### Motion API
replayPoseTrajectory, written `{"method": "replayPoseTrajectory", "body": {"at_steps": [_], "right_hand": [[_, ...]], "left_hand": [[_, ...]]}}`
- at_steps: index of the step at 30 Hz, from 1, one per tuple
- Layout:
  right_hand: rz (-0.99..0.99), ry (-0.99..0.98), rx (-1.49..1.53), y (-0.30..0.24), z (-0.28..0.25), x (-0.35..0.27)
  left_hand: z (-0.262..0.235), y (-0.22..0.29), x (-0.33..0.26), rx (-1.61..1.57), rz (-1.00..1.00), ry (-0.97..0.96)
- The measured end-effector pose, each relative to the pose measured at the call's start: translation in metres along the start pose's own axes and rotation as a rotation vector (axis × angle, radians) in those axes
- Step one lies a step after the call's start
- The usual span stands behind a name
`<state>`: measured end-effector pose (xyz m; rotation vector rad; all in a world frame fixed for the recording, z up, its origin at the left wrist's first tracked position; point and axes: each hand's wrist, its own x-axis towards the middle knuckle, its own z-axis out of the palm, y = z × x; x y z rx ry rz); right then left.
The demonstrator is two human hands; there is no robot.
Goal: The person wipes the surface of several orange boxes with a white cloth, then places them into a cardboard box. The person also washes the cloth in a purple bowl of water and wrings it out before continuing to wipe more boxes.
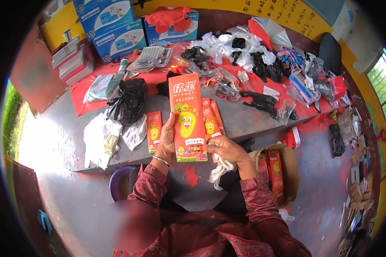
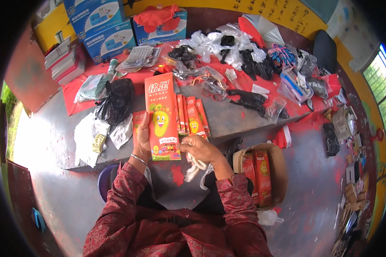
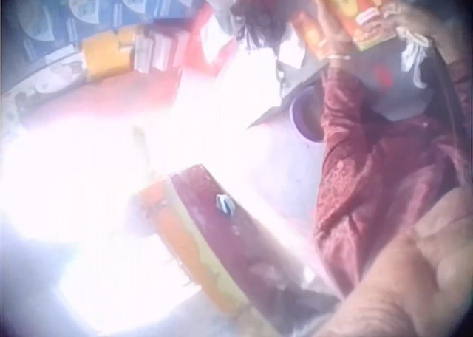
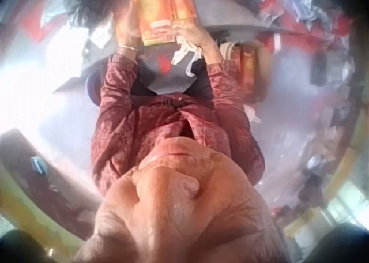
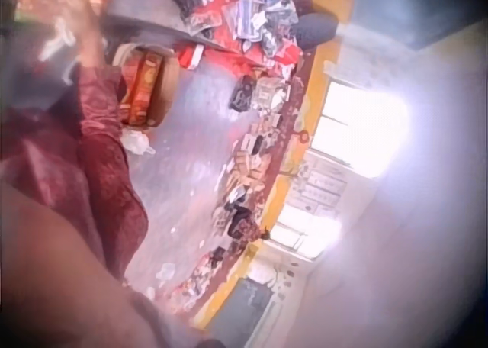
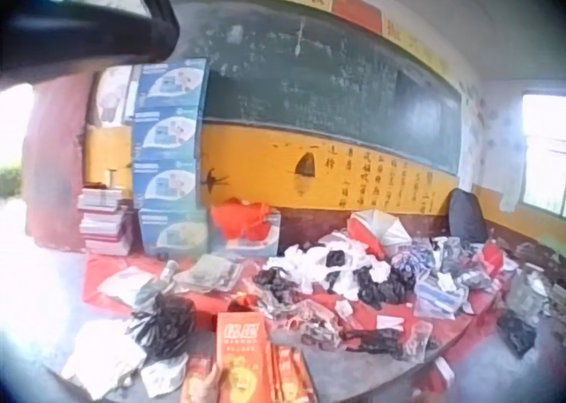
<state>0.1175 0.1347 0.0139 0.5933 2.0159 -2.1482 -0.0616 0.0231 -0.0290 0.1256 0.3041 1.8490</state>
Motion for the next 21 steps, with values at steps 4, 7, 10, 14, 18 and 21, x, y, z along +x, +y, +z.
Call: {"method": "replayPoseTrajectory", "body": {"at_steps": [4,7,10,14,18,21], "right_hand": [[-0.382,0.427,0.133,-0.023,-0.033,-0.023],[-0.849,0.739,0.013,-0.044,-0.027,-0.031],[-0.991,0.711,-0.743,-0.040,-0.004,-0.011],[-0.899,0.837,-1.268,-0.026,-0.013,0.006],[-0.817,1.118,-0.928,-0.016,-0.072,-0.002],[-0.838,1.481,-0.561,-0.014,-0.091,-0.013]], "left_hand": [[0.003,-0.007,0.006,-0.042,-0.069,-0.020],[0.013,-0.025,0.010,0.098,-0.108,-0.083],[0.019,-0.036,0.007,0.089,-0.175,-0.135],[0.009,-0.047,-0.008,0.197,-0.224,-0.066],[0.013,-0.055,-0.019,0.214,-0.289,-0.055],[0.013,-0.055,-0.025,0.259,-0.317,-0.047]]}}
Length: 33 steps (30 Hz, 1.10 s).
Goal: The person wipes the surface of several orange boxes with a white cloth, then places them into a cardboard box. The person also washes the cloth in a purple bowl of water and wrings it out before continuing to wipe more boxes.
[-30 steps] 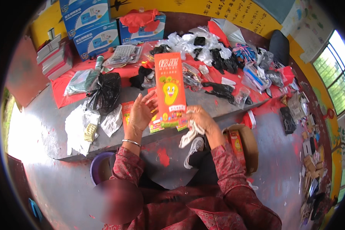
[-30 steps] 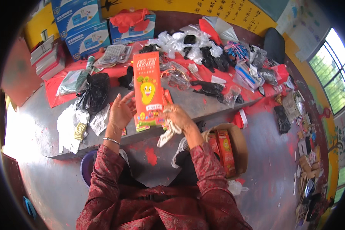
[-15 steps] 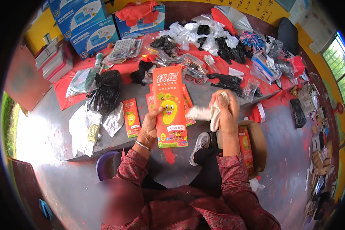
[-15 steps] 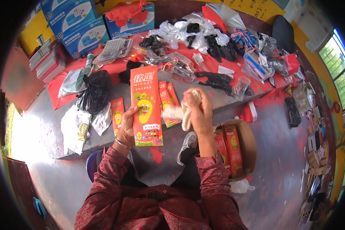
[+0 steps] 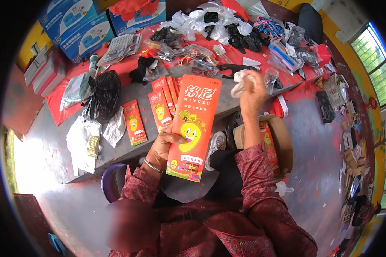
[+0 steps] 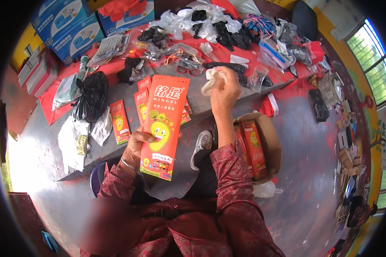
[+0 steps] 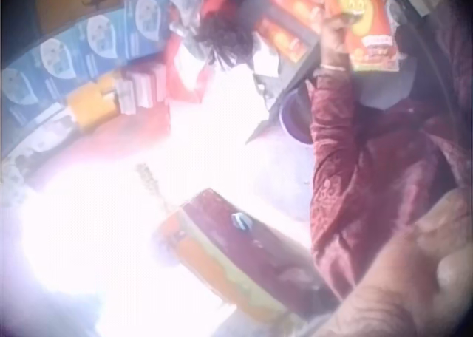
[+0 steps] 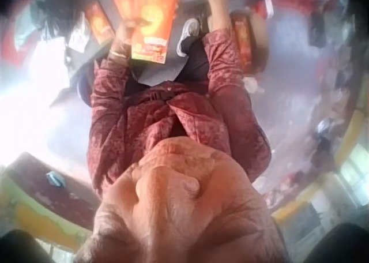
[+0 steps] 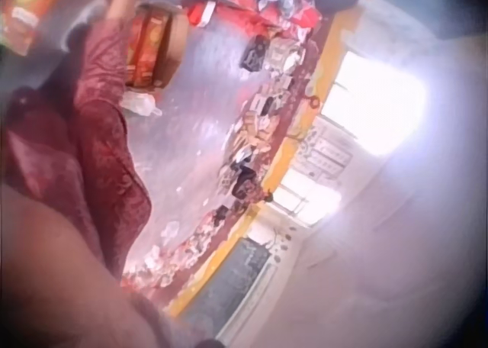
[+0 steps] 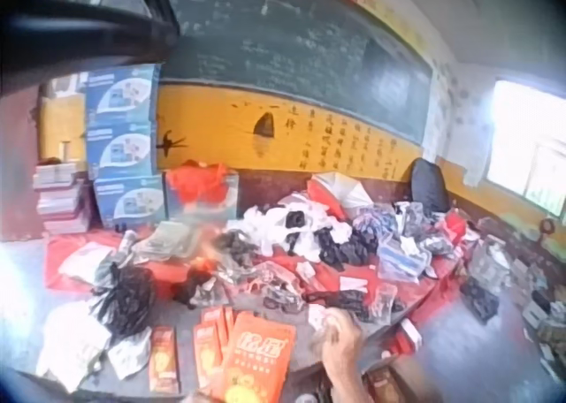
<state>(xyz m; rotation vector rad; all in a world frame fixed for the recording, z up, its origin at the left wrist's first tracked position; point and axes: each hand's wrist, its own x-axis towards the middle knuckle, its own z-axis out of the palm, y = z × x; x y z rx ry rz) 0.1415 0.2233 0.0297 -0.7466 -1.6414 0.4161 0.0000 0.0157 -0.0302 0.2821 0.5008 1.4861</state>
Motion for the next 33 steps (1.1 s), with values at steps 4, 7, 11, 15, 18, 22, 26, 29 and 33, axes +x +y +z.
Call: {"method": "replayPoseTrajectory", "body": {"at_steps": [4,7,11,15,18,22,26,29,33], "right_hand": [[-0.223,-0.167,0.238,-0.072,-0.010,-0.019],[-0.647,-0.635,-0.038,-0.094,0.019,-0.058],[-0.491,-0.623,-0.010,-0.075,0.028,-0.049],[-0.116,-0.519,-0.220,-0.018,0.022,-0.019],[0.057,-0.192,-0.260,0.027,-0.001,0.002],[0.059,-0.085,0.062,-0.003,-0.011,0.008],[-0.393,-0.572,0.205,-0.063,0.008,-0.024],[-0.464,-0.642,0.013,-0.050,0.019,-0.039],[-0.116,-0.198,-0.298,0.002,0.003,-0.011]], "left_hand": [[0.006,-0.002,-0.003,0.016,-0.013,0.039],[0.001,-0.005,-0.001,0.001,-0.062,0.005],[0.005,-0.010,-0.012,0.048,-0.081,0.008],[0.016,-0.014,-0.014,0.046,-0.082,0.007],[0.011,-0.012,-0.008,0.015,-0.072,-0.028],[0.005,-0.016,-0.001,0.010,-0.070,-0.047],[-0.006,-0.016,-0.001,-0.002,-0.080,-0.030],[0.004,-0.009,0.000,0.017,-0.023,-0.050],[0.002,-0.005,-0.002,-0.033,0.007,-0.057]]}}
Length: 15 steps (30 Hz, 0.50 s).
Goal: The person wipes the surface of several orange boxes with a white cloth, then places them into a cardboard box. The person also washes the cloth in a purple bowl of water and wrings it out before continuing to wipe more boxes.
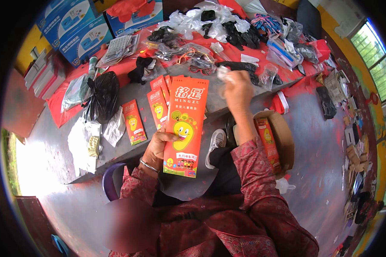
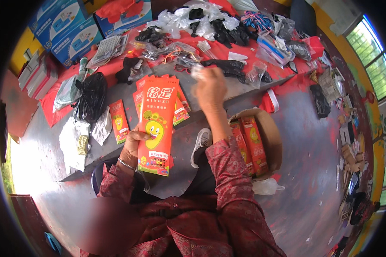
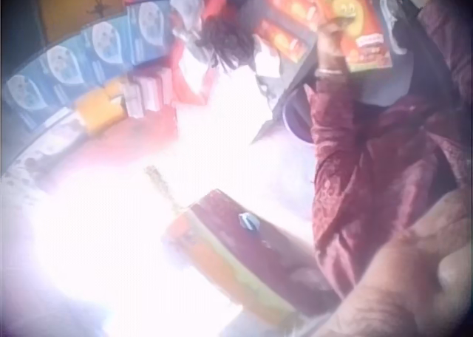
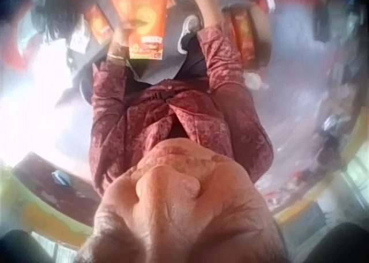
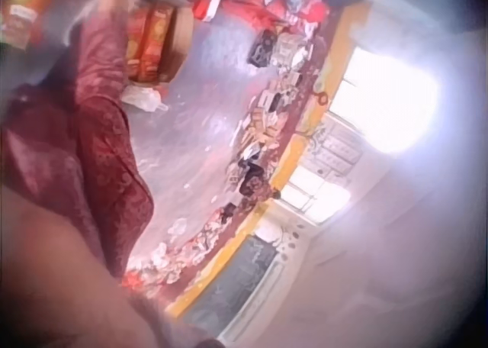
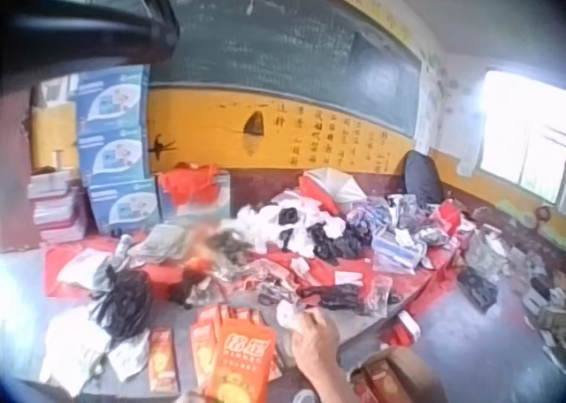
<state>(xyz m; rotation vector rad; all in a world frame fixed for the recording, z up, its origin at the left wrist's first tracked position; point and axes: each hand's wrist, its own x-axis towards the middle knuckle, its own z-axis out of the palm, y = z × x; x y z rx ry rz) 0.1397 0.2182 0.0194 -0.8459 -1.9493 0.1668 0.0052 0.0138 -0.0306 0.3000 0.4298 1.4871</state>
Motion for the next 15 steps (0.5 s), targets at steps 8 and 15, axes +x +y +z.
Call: {"method": "replayPoseTrajectory", "body": {"at_steps": [8,15], "right_hand": [[-0.539,0.106,-0.039,-0.077,-0.005,-0.012],[-0.319,-1.005,0.735,-0.090,-0.018,-0.031]], "left_hand": [[-0.002,-0.005,-0.001,-0.130,-0.005,0.062],[-0.017,0.005,-0.005,-0.150,0.098,0.060]]}}
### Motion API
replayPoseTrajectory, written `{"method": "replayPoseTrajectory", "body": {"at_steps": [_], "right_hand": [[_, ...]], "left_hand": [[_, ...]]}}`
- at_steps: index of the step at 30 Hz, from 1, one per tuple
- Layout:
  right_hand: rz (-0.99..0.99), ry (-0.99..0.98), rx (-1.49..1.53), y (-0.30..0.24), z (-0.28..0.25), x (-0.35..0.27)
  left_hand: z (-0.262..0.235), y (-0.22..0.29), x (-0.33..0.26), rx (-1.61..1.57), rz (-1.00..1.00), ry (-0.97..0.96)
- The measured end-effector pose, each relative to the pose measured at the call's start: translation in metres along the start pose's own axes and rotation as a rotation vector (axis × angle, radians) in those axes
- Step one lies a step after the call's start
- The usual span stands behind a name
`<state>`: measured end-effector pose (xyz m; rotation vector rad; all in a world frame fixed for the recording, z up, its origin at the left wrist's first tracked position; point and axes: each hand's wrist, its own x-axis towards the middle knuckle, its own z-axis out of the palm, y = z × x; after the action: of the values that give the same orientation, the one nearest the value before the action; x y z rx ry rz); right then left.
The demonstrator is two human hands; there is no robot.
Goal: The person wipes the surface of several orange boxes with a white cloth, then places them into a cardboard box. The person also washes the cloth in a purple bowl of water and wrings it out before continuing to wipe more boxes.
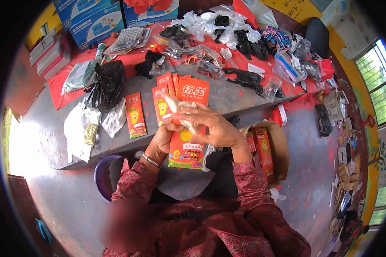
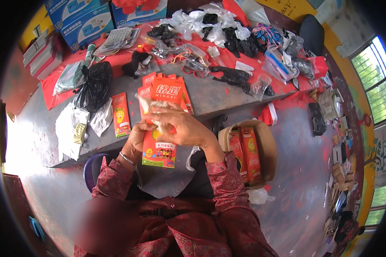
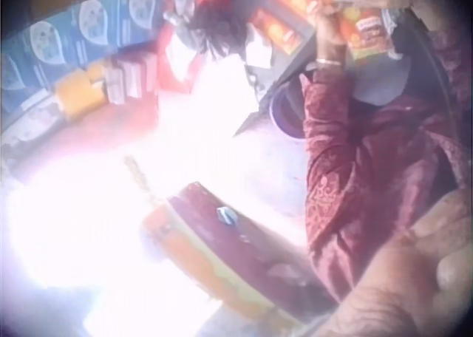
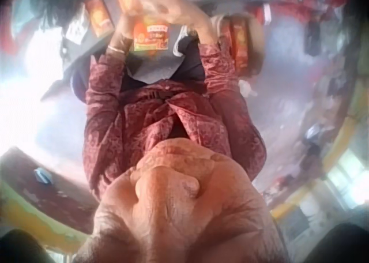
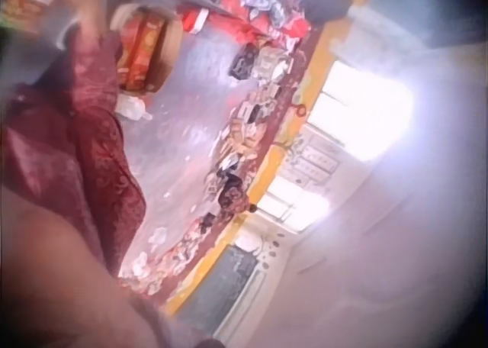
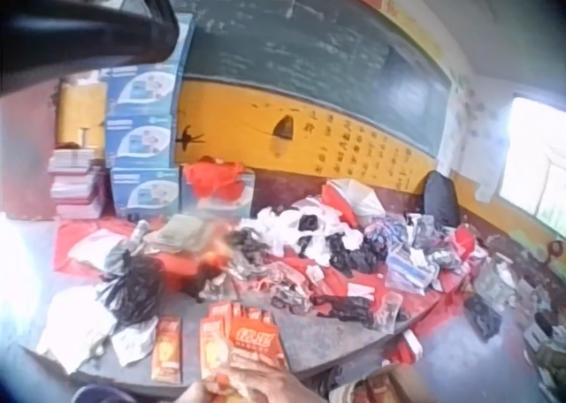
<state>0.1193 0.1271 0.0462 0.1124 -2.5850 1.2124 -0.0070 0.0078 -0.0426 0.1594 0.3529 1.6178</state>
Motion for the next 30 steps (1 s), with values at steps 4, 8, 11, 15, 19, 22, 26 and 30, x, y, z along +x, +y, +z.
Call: {"method": "replayPoseTrajectory", "body": {"at_steps": [4,8,11,15,19,22,26,30], "right_hand": [[0.043,0.237,0.229,-0.001,0.010,0.003],[-0.025,0.346,-0.461,0.011,0.033,0.005],[-0.035,0.438,-0.487,0.019,0.018,0.015],[0.194,0.789,-0.701,0.070,-0.035,0.006],[0.312,1.247,-0.442,0.071,-0.064,-0.013],[0.090,1.191,-0.447,0.043,-0.043,0.001],[0.035,0.512,-0.373,0.055,0.026,0.029],[0.065,0.306,-0.477,0.027,0.069,0.035]], "left_hand": [[-0.007,0.000,0.002,-0.046,0.019,-0.043],[0.002,0.001,-0.001,-0.030,0.036,-0.052],[-0.002,0.006,-0.008,0.082,-0.033,-0.008],[0.001,-0.006,-0.012,0.061,-0.146,-0.102],[0.006,-0.005,-0.005,-0.061,-0.246,-0.143],[0.014,-0.006,-0.003,-0.133,-0.153,-0.093],[0.005,-0.010,0.009,-0.236,-0.041,-0.046],[-0.016,0.007,0.010,-0.100,0.230,0.229]]}}
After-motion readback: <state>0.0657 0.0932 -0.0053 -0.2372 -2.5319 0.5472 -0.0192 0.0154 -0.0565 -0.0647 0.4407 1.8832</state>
